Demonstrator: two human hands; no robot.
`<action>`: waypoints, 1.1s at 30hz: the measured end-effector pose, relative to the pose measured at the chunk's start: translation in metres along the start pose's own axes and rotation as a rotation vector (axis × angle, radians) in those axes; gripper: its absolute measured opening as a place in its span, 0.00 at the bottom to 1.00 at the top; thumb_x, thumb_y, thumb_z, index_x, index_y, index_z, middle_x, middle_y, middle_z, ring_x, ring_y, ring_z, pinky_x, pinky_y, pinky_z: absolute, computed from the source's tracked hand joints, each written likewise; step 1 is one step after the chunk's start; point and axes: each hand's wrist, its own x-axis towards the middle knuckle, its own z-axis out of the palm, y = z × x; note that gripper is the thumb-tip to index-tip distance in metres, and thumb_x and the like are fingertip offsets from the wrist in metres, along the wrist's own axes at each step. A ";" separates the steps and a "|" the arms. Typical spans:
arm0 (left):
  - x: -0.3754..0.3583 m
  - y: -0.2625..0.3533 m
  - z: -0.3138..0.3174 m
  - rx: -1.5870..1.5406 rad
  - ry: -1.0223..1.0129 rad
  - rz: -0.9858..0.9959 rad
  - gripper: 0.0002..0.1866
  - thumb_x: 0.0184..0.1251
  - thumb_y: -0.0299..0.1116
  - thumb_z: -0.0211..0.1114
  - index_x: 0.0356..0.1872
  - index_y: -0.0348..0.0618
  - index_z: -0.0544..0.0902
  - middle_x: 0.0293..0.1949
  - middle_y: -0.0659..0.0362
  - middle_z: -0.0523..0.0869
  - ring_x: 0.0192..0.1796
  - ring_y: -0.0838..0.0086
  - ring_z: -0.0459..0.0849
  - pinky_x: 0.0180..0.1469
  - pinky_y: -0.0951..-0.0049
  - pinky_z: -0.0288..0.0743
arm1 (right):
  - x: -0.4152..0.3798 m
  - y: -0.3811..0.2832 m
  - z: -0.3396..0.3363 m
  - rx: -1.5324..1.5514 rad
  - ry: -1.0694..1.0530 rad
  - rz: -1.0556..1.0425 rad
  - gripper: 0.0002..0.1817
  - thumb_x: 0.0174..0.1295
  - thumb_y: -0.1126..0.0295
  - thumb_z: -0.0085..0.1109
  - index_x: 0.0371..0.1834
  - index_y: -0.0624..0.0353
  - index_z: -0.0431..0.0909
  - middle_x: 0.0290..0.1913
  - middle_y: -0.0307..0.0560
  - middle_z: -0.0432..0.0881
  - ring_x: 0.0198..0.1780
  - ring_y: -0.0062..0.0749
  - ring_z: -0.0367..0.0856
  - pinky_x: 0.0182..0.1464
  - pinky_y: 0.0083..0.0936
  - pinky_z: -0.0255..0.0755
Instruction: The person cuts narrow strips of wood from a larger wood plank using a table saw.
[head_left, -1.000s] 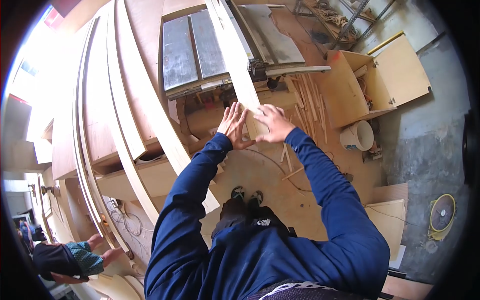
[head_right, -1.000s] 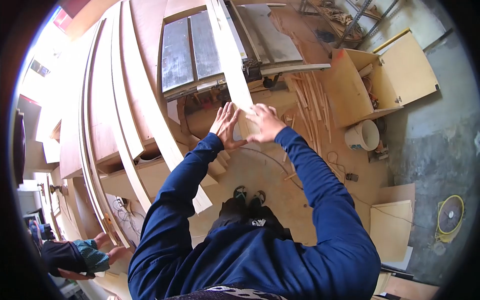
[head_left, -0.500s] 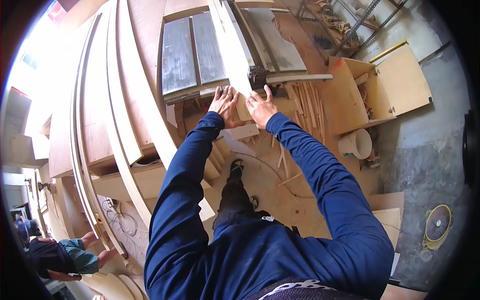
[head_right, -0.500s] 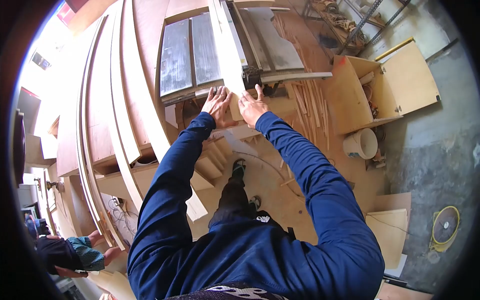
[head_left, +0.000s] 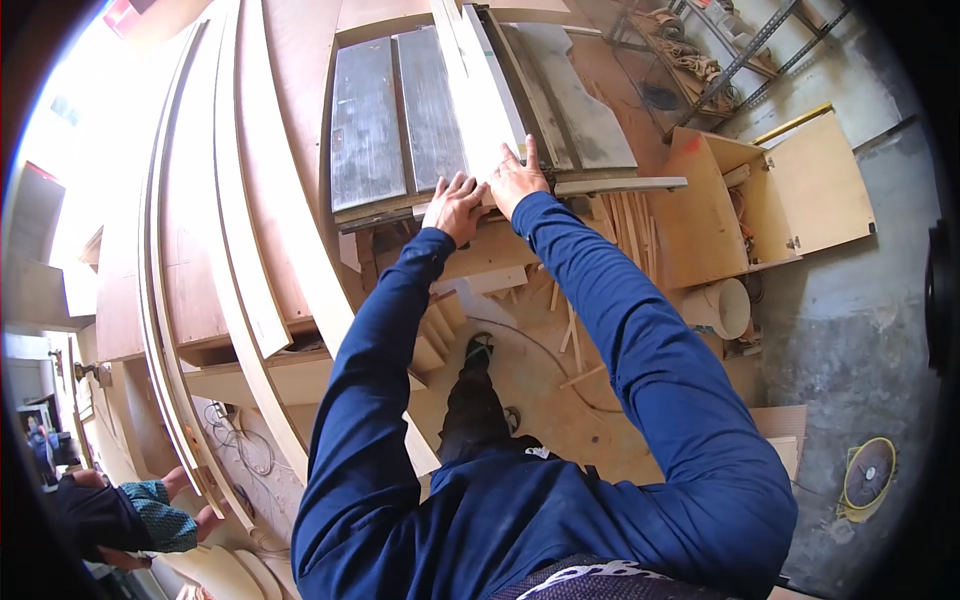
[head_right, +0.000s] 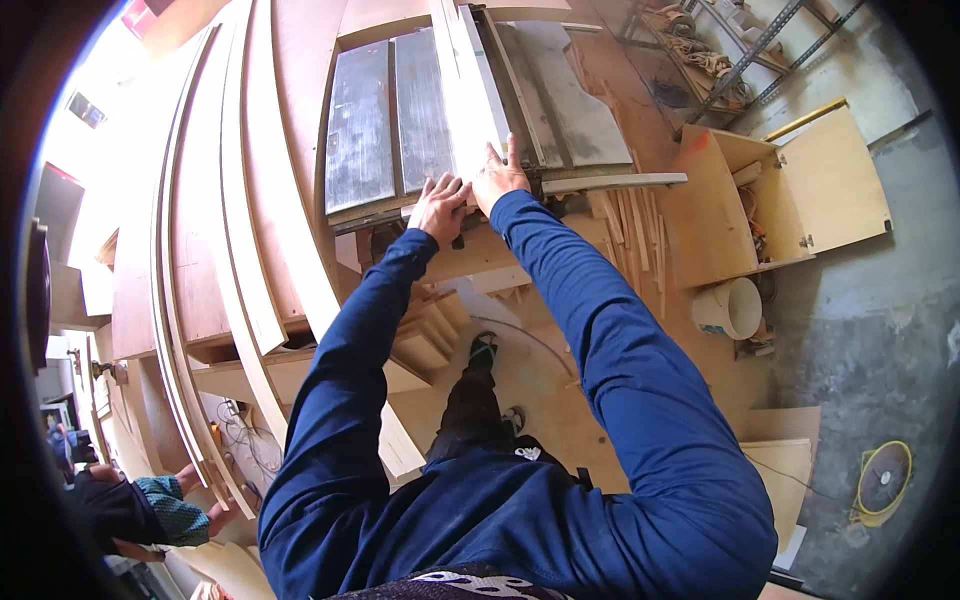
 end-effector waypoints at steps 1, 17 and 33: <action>-0.005 -0.001 0.011 -0.002 0.071 -0.003 0.25 0.57 0.31 0.63 0.58 0.43 0.73 0.59 0.50 0.74 0.67 0.54 0.65 0.68 0.47 0.54 | 0.001 0.000 0.001 0.019 0.004 0.008 0.22 0.67 0.67 0.36 0.64 0.51 0.68 0.66 0.39 0.68 0.75 0.31 0.44 0.67 0.70 0.23; 0.037 0.014 -0.008 0.199 -0.153 -0.493 0.29 0.61 0.28 0.50 0.65 0.65 0.67 0.69 0.64 0.62 0.74 0.55 0.51 0.61 0.20 0.36 | -0.216 -0.036 0.044 0.824 0.336 0.093 0.39 0.52 0.63 0.63 0.68 0.58 0.58 0.65 0.49 0.66 0.73 0.41 0.52 0.68 0.58 0.37; 0.132 -0.041 -0.015 0.361 -0.265 -0.625 0.21 0.74 0.40 0.39 0.64 0.73 0.66 0.68 0.66 0.65 0.74 0.60 0.49 0.60 0.17 0.33 | -0.663 -0.164 0.245 0.981 -0.978 1.185 0.33 0.47 0.49 0.63 0.46 0.69 0.76 0.47 0.69 0.78 0.52 0.57 0.77 0.54 0.44 0.70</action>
